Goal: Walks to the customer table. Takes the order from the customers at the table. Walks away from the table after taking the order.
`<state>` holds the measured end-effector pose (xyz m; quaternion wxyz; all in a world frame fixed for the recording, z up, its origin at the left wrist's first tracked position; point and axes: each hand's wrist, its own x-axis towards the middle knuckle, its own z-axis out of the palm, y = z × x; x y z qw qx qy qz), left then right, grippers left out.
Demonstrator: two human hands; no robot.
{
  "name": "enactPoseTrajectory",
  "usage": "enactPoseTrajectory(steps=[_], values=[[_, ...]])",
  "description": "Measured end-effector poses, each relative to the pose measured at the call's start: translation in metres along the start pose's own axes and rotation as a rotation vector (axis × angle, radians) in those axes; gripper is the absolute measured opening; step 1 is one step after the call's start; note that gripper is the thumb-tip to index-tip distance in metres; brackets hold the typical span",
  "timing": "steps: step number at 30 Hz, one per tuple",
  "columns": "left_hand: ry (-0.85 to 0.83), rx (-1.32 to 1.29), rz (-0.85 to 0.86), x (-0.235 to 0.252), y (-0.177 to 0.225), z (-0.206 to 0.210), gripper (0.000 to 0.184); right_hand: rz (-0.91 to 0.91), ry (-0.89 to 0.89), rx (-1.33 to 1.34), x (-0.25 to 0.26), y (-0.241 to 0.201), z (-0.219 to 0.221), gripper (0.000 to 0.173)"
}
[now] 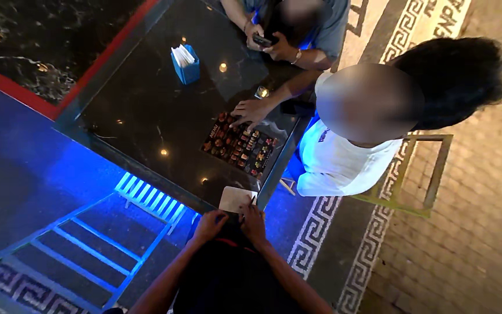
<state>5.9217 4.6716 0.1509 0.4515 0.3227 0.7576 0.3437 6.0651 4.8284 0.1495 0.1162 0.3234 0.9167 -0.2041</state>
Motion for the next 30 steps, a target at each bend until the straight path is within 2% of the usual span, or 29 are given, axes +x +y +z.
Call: enactPoseTrajectory(steps=[3, 5, 9, 11, 13, 15, 17, 19, 22, 30], values=[[0.105, -0.080, 0.018, 0.015, 0.010, -0.005, 0.027, -0.010, -0.007, 0.027, 0.005, 0.002, -0.006, 0.039], [0.136, -0.098, -0.002, 0.023, 0.018, -0.007, 0.032, -0.018, 0.018, 0.060, 0.006, 0.004, -0.012, 0.039], [0.110, 0.144, -0.149, 0.032, 0.040, -0.015, 0.045, -0.058, 0.155, 0.112, 0.014, 0.010, -0.017, 0.031], [0.154, 0.130, -0.125, 0.036, 0.045, -0.014, 0.045, -0.101, 0.244, 0.195, 0.018, 0.013, -0.021, 0.026], [0.149, -0.154, -0.064, 0.037, 0.054, -0.013, 0.044, -0.121, 0.230, 0.375, 0.019, 0.007, -0.036, 0.028], [-0.002, -0.671, -0.147, 0.033, 0.080, -0.017, 0.050, -0.142, 0.224, 0.569, 0.015, -0.008, -0.057, 0.035], [-0.154, -1.181, -0.329, 0.023, 0.113, -0.020, 0.072, -0.156, 0.173, 0.705, 0.008, -0.025, -0.072, 0.040], [-0.247, -1.519, -0.375, 0.017, 0.126, -0.011, 0.086, -0.252, 0.192, 0.575, 0.003, -0.030, -0.067, 0.030], [-0.300, -1.669, -0.363, 0.013, 0.119, -0.002, 0.094, -0.383, 0.241, 0.393, 0.001, -0.026, -0.058, 0.025], [-0.320, -1.673, -0.356, 0.016, 0.098, 0.000, 0.100, -0.451, 0.301, 0.341, 0.002, -0.027, -0.046, 0.030]])
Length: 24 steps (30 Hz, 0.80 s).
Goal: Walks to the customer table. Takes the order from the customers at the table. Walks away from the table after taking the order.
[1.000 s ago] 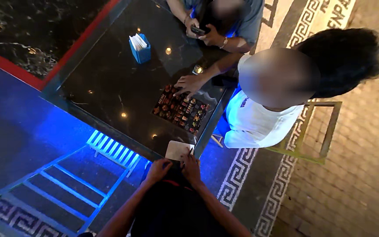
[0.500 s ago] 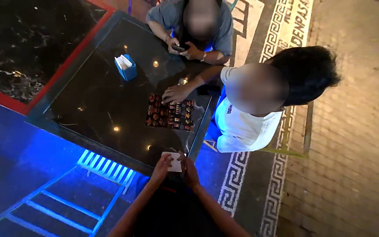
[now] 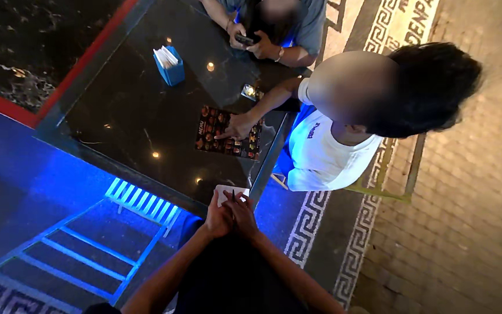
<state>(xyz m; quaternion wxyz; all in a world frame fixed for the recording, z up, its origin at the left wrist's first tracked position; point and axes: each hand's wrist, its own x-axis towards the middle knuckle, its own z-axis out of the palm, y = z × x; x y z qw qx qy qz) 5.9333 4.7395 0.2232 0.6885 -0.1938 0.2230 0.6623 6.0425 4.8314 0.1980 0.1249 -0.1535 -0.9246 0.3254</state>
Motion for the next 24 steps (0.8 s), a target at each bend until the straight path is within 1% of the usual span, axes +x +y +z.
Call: enactPoseTrajectory(steps=[4, 8, 11, 14, 21, 24], values=[[0.034, 0.016, 0.022, 0.000, 0.003, 0.001, 0.097, 0.043, -0.029, -0.031, 0.005, -0.001, 0.001, 0.028], [0.001, -0.007, 0.019, 0.005, 0.005, -0.001, 0.094, 0.059, -0.043, -0.061, 0.009, -0.002, -0.001, 0.027], [0.002, -0.008, 0.052, 0.012, 0.005, -0.004, 0.092, 0.097, -0.068, -0.097, 0.009, 0.004, 0.004, 0.029], [0.015, -0.004, 0.084, 0.018, 0.007, -0.008, 0.093, 0.133, -0.120, -0.062, 0.011, 0.009, 0.007, 0.033], [0.002, 0.018, 0.085, 0.020, 0.008, -0.012, 0.096, 0.098, -0.162, -0.068, 0.011, 0.012, 0.007, 0.038], [0.030, 0.018, 0.095, 0.020, 0.007, -0.011, 0.095, 0.078, -0.149, -0.054, 0.013, 0.012, 0.007, 0.033]])
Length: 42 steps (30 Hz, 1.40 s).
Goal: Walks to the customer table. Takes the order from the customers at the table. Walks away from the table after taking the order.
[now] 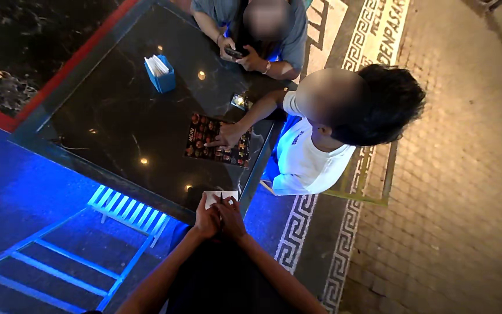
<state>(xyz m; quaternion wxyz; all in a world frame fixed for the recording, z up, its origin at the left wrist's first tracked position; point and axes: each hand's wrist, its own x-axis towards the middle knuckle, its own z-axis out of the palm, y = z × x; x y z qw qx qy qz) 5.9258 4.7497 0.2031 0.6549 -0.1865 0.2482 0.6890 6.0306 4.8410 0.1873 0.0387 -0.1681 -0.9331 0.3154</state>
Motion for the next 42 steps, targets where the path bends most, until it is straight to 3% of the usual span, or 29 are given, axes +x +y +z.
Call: enactPoseTrajectory(steps=[7, 9, 11, 13, 15, 17, 18, 23, 27, 30, 32, 38, 40, 42], values=[[0.012, 0.002, -0.014, 0.002, -0.001, -0.001, 0.094, 0.027, -0.010, 0.024, -0.002, 0.002, 0.002, 0.033], [0.095, 0.142, 0.051, 0.002, -0.002, 0.000, 0.086, 0.021, -0.003, 0.027, -0.002, 0.001, 0.002, 0.033], [0.310, 0.674, 0.303, -0.004, 0.006, 0.006, 0.059, 0.010, 0.049, 0.037, -0.004, -0.003, -0.002, 0.034], [0.583, 1.329, 0.754, -0.006, 0.038, -0.002, 0.030, 0.015, 0.140, 0.015, -0.006, 0.000, -0.011, 0.030], [0.850, 1.706, 0.970, 0.001, 0.094, -0.039, 0.047, 0.063, 0.221, -0.003, -0.009, 0.005, -0.012, 0.030], [1.006, 1.912, 0.928, 0.018, 0.149, -0.090, 0.065, 0.083, 0.299, -0.022, -0.014, 0.013, -0.003, 0.032], [1.030, 1.983, 0.890, 0.025, 0.166, -0.113, 0.066, 0.103, 0.303, -0.033, -0.019, 0.016, 0.002, 0.032], [1.009, 2.005, 0.866, 0.029, 0.177, -0.129, 0.051, 0.205, 0.279, -0.068, -0.031, 0.015, 0.006, 0.028], [1.091, 1.830, 0.878, 0.027, 0.183, -0.106, 0.044, 0.281, 0.261, -0.061, -0.020, 0.003, 0.009, 0.027], [1.123, 1.748, 0.794, 0.020, 0.192, -0.086, 0.043, 0.305, 0.206, -0.014, -0.012, -0.007, 0.015, 0.029], [1.107, 1.737, 0.706, 0.017, 0.200, -0.076, 0.048, 0.304, 0.197, 0.010, -0.009, -0.009, 0.019, 0.028], [0.948, 1.510, 0.715, 0.014, 0.216, -0.088, 0.097, 0.278, 0.343, 0.009, -0.009, -0.007, 0.028, 0.024], [0.876, 1.499, 0.712, 0.006, 0.206, -0.100, 0.096, 0.324, 0.361, 0.055, -0.020, -0.008, 0.030, 0.026], [0.769, 1.524, 0.710, 0.001, 0.208, -0.089, 0.079, 0.321, 0.408, 0.083, -0.017, -0.010, 0.022, 0.028]])
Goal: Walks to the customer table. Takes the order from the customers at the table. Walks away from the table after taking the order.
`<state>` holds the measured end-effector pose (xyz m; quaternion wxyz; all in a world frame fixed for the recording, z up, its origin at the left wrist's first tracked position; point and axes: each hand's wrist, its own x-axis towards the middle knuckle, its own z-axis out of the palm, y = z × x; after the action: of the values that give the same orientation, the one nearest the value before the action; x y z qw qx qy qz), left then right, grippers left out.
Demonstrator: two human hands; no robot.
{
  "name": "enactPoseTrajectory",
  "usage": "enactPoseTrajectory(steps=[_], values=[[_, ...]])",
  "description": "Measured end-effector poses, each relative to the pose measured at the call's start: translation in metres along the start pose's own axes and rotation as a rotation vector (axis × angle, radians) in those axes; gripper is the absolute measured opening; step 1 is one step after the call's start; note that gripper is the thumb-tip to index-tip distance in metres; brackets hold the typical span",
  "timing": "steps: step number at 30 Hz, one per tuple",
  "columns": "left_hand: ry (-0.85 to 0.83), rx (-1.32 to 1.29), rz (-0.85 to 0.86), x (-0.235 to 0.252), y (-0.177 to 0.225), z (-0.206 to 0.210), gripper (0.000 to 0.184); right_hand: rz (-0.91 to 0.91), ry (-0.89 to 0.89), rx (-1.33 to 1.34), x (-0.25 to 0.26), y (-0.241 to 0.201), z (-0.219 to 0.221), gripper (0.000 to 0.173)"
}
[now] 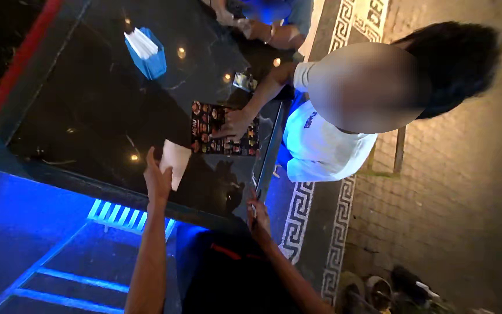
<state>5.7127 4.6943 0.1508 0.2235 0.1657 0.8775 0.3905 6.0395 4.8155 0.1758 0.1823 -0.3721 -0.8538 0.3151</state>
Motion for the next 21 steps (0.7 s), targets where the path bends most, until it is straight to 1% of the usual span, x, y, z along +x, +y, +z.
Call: enactPoseTrajectory(steps=[1, 2, 3, 4, 5, 6, 7, 8, 9, 10, 12, 13, 14, 15, 16, 17, 19, 21], values=[[-0.074, -0.005, 0.026, -0.003, 0.013, -0.003, 0.072, -0.023, 0.033, 0.030, 0.007, -0.005, -0.005, 0.028], [-0.185, 0.002, 0.053, -0.011, 0.027, -0.004, 0.068, -0.063, 0.072, 0.063, 0.013, -0.012, -0.011, 0.024], [-0.335, 0.022, 0.104, -0.021, 0.042, -0.002, 0.069, -0.114, 0.096, 0.107, 0.021, -0.019, -0.017, 0.020], [-0.493, 0.034, 0.177, -0.030, 0.058, 0.003, 0.070, -0.179, 0.084, 0.136, 0.032, -0.027, -0.025, 0.017], [-0.617, 0.020, 0.265, -0.039, 0.075, 0.008, 0.070, -0.244, 0.046, 0.152, 0.046, -0.034, -0.031, 0.018], [-0.707, -0.007, 0.347, -0.045, 0.092, 0.014, 0.069, -0.297, -0.013, 0.144, 0.063, -0.039, -0.036, 0.022], [-0.762, -0.035, 0.407, -0.049, 0.107, 0.020, 0.067, -0.328, -0.086, 0.124, 0.078, -0.040, -0.038, 0.027], [-0.781, -0.061, 0.440, -0.049, 0.121, 0.026, 0.064, -0.343, -0.150, 0.097, 0.092, -0.039, -0.039, 0.030], [-0.787, -0.089, 0.435, -0.046, 0.131, 0.031, 0.061, -0.332, -0.189, 0.087, 0.104, -0.036, -0.038, 0.030], [-0.788, -0.125, 0.384, -0.039, 0.136, 0.036, 0.056, -0.295, -0.214, 0.097, 0.115, -0.034, -0.038, 0.028], [-0.731, -0.225, 0.218, -0.021, 0.130, 0.047, 0.048, -0.202, -0.203, 0.141, 0.132, -0.026, -0.037, 0.021], [-0.635, -0.279, 0.157, -0.013, 0.120, 0.055, 0.045, -0.176, -0.189, 0.157, 0.138, -0.018, -0.036, 0.019], [-0.470, -0.266, 0.155, -0.007, 0.106, 0.065, 0.042, -0.158, -0.184, 0.164, 0.143, -0.006, -0.035, 0.018], [-0.281, -0.172, 0.206, 0.000, 0.091, 0.077, 0.045, -0.140, -0.173, 0.157, 0.147, 0.006, -0.035, 0.018], [-0.129, -0.025, 0.260, 0.005, 0.076, 0.089, 0.050, -0.119, -0.168, 0.147, 0.149, 0.018, -0.036, 0.019], [-0.033, 0.116, 0.299, 0.007, 0.065, 0.099, 0.056, -0.096, -0.175, 0.140, 0.150, 0.030, -0.039, 0.021], [0.030, 0.297, 0.289, 0.002, 0.057, 0.119, 0.059, -0.065, -0.187, 0.126, 0.150, 0.055, -0.048, 0.022], [0.060, 0.370, 0.257, -0.006, 0.060, 0.138, 0.060, -0.063, -0.176, 0.149, 0.152, 0.081, -0.057, 0.021]])
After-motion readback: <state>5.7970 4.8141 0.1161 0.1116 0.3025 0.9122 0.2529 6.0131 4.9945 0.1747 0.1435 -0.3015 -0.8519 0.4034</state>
